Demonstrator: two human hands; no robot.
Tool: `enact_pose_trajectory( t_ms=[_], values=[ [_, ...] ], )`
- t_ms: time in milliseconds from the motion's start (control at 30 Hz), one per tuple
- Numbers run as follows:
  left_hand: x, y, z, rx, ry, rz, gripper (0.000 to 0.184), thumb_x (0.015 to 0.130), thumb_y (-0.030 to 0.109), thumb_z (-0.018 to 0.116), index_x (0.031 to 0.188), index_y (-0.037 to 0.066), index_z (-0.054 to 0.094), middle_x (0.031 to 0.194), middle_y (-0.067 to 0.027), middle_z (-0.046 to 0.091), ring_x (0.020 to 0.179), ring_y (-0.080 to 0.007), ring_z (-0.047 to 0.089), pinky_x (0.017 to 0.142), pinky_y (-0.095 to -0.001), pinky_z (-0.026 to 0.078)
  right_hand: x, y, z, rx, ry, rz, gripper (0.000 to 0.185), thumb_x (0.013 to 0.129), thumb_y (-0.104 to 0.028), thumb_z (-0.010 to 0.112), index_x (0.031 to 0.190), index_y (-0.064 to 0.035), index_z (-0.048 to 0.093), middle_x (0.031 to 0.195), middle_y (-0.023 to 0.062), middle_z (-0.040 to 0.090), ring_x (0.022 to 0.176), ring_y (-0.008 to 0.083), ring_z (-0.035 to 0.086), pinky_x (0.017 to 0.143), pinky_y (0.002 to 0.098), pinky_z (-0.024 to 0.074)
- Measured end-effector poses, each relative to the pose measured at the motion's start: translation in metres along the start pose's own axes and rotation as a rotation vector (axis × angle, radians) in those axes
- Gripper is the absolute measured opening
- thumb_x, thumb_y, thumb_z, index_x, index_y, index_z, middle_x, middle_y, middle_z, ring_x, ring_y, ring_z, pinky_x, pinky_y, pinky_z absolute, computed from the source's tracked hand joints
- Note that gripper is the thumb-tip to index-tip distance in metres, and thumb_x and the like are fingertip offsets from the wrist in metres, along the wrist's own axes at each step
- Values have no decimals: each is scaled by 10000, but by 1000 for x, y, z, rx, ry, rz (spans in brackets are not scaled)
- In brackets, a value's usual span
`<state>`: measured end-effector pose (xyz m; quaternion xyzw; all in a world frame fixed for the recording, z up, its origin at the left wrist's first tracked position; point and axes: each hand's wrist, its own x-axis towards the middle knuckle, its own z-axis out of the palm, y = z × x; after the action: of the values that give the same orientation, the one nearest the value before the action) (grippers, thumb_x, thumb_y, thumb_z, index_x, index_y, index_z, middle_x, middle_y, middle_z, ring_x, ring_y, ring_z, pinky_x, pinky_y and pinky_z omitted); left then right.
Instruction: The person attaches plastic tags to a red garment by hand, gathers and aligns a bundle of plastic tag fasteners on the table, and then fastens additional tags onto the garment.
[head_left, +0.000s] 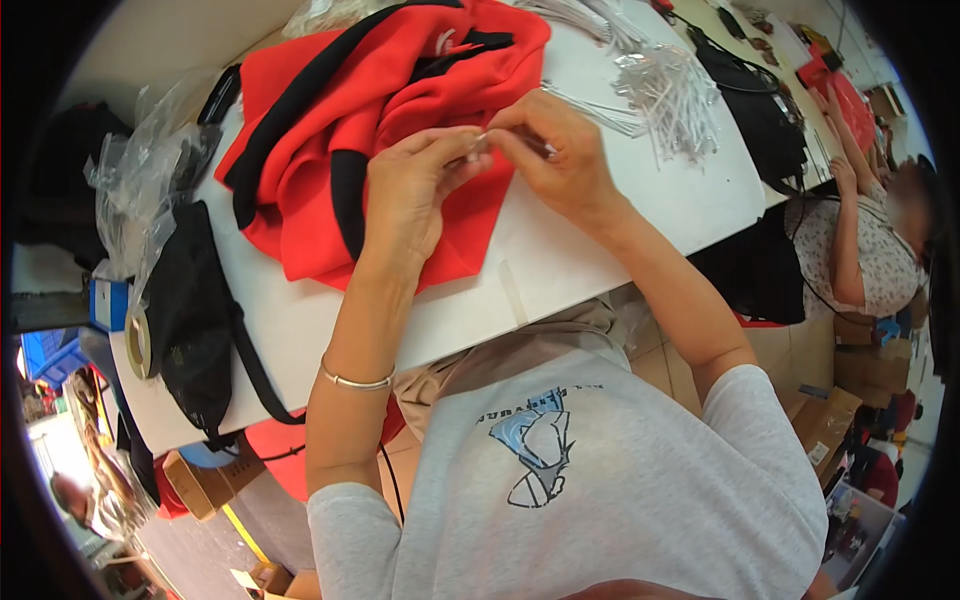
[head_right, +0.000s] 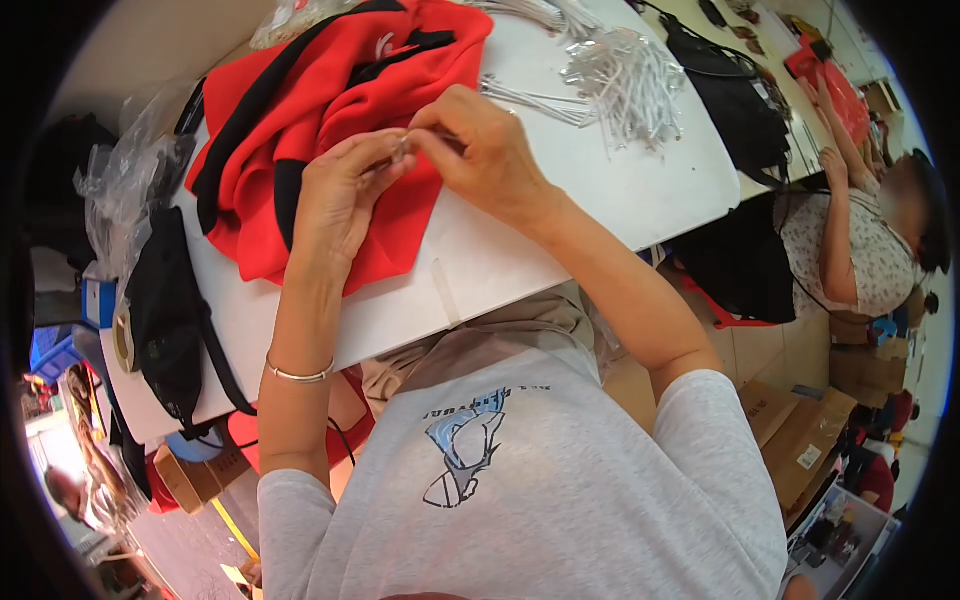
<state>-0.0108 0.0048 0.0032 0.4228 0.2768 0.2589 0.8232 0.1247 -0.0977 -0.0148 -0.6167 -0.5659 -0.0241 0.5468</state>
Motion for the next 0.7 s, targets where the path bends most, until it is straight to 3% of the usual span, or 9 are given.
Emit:
enact_pose_trajectory(
  t_ms=[167,233,300,333,467,567,600,700],
  values=[
    [0,-2,5,156,-17,97,171,890,33,668,999,-94,705,911,-131,711,758,-165,660,760,-224,566,0,4,-12,-124,15,-88,80,808,6,692,841,-65,674,782,-11,585,647,122,485,580,253,392],
    [0,0,6,236,7,167,183,905,60,664,1020,-75,711,901,-129,716,766,-165,660,736,-210,547,5,1,-26,-359,146,-214,71,799,-18,706,844,-68,683,789,-12,602,665,137,503,592,267,406],
    [2,5,8,301,12,198,185,907,62,661,1028,-67,714,901,-122,720,767,-161,659,733,-213,543,11,17,-62,-417,357,-125,44,815,-57,716,849,-62,689,792,-12,611,662,122,497,594,261,406],
    [1,7,8,365,45,228,187,909,65,657,1036,-58,717,901,-115,724,767,-157,659,731,-217,540,13,21,-84,-428,461,75,33,836,-82,719,850,-53,711,748,-8,634,645,102,500,589,256,405],
    [-5,8,1,617,143,351,194,909,62,644,1059,-32,723,906,-98,737,767,-156,662,730,-235,533,22,69,-166,-651,655,394,99,839,-122,730,872,-29,739,653,20,654,594,115,513,587,255,422],
    [2,4,-5,1007,137,530,211,897,41,625,1078,-6,723,921,-90,751,763,-176,674,743,-268,534,26,97,-182,-747,438,562,148,839,-153,732,901,-19,738,709,31,652,630,132,543,613,255,446],
    [5,3,-6,1013,149,530,211,897,41,625,1078,-6,723,921,-90,751,763,-176,674,743,-268,534,28,95,-176,-735,433,559,148,839,-153,732,901,-19,738,709,31,652,630,132,543,613,255,446],
    [11,1,-13,1154,172,618,235,873,12,606,1080,2,717,954,-96,756,777,-206,687,760,-294,531,29,81,-150,-742,438,218,162,851,-165,719,914,-17,737,776,42,649,656,148,558,627,263,458]
  ],
)
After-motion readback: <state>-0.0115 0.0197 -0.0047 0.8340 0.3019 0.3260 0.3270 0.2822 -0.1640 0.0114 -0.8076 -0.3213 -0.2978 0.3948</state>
